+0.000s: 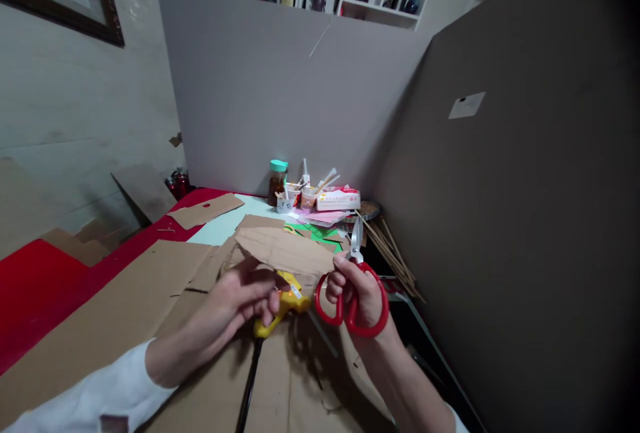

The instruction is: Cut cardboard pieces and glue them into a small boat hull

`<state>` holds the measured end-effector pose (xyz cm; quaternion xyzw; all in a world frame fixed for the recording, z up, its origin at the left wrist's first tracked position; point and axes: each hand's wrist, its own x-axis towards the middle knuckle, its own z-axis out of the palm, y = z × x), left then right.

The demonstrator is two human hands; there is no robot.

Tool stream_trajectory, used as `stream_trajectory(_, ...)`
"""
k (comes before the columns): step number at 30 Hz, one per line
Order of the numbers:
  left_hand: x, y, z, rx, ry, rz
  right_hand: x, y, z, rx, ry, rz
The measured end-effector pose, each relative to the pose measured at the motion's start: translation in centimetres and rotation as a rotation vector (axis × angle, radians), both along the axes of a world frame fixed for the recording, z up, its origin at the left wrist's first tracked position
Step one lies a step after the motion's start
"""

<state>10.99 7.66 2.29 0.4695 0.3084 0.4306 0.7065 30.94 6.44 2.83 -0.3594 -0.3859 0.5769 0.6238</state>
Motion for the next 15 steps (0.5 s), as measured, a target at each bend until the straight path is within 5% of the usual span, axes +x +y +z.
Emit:
stream_trajectory(3,0.8,-1.7,-0.3,-0.009,-0.036,0.001,-2.3,-0.9,-1.1,-0.007,0.005,-0.069)
stream_trajectory(7,0.9,-2.3,0.0,-0.096,-0.045,0.070,-4.3,-3.1,-1.5,-0.010,-0.147,0.043)
stream_trajectory(15,-0.6,-1.3,1.7,-0.149,-0.104,0.262,-1.6,-4.0,-0.6,0.066,-0.602,0.188)
